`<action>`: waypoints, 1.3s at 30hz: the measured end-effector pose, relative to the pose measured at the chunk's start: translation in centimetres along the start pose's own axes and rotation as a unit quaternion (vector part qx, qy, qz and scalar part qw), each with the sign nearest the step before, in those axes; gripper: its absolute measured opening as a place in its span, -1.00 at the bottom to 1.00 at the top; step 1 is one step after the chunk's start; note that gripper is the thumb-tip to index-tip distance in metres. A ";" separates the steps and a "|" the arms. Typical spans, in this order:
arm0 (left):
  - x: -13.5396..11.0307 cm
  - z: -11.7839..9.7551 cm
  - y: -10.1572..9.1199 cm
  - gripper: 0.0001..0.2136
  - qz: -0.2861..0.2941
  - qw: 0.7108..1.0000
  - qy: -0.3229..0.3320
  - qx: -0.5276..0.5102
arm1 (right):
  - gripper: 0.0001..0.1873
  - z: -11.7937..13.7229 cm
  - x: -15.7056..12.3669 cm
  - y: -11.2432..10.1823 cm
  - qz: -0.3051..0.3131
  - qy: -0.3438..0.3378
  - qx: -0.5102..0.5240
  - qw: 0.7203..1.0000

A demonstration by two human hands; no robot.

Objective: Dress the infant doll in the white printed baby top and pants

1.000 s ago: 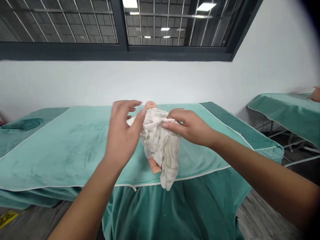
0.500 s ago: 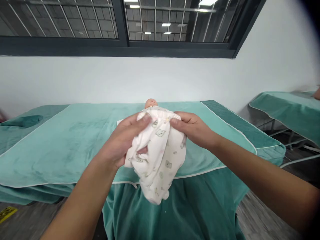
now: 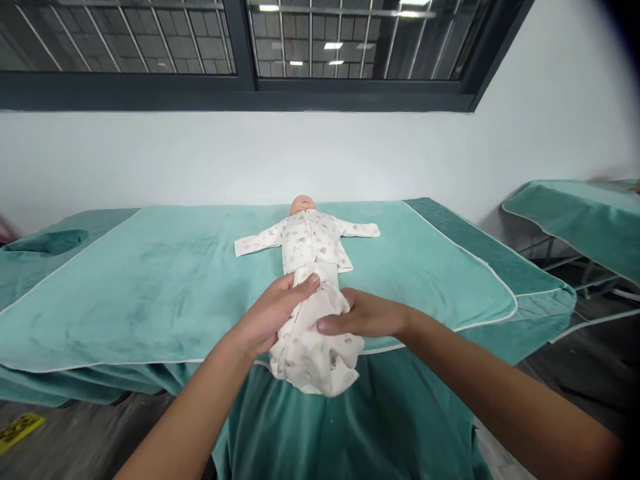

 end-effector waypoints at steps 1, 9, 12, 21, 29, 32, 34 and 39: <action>-0.1 0.8 0.1 -0.66 0.030 0.999 -0.013 0.011 | -0.62 -0.4 -0.1 -0.4 -0.036 -0.025 0.036 0.998; -0.4 4.2 1.9 -0.73 0.198 0.975 -0.065 0.079 | -0.45 -4.0 -0.8 -1.8 -0.222 -0.110 0.230 0.941; -0.2 5.5 1.7 -0.67 0.177 0.980 -0.081 0.030 | -0.44 -5.8 -1.9 -1.5 -0.224 -0.095 0.253 0.936; -2.0 8.8 2.1 -0.73 0.310 0.930 -0.079 0.181 | -0.68 -12.0 -5.3 0.6 0.009 0.085 0.128 0.988; -1.5 7.0 1.4 -0.74 0.220 0.934 0.007 0.282 | -0.82 -13.5 -4.7 -2.5 -0.272 -0.135 0.072 0.950; -0.2 6.2 1.4 -0.82 0.067 0.940 0.074 0.327 | -0.96 -14.1 -3.8 -3.2 -0.394 -0.207 0.010 0.895; 0.4 6.4 1.6 -0.85 -0.011 0.926 0.109 0.360 | -0.84 -14.6 -3.0 -3.4 -0.435 -0.205 -0.001 0.877; 0.2 8.7 2.6 -0.87 -0.139 0.826 0.207 0.506 | -0.72 -14.6 -1.7 -3.3 -0.459 -0.186 0.008 0.869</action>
Point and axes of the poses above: each hand's wrist, its own x-axis towards the middle knuckle, its own y-axis out of the palm, z = x × y, the point moved 4 cm from there along x, towards the middle knuckle, and after that the axes turned 13 degrees about x, right-handed, at the moved point
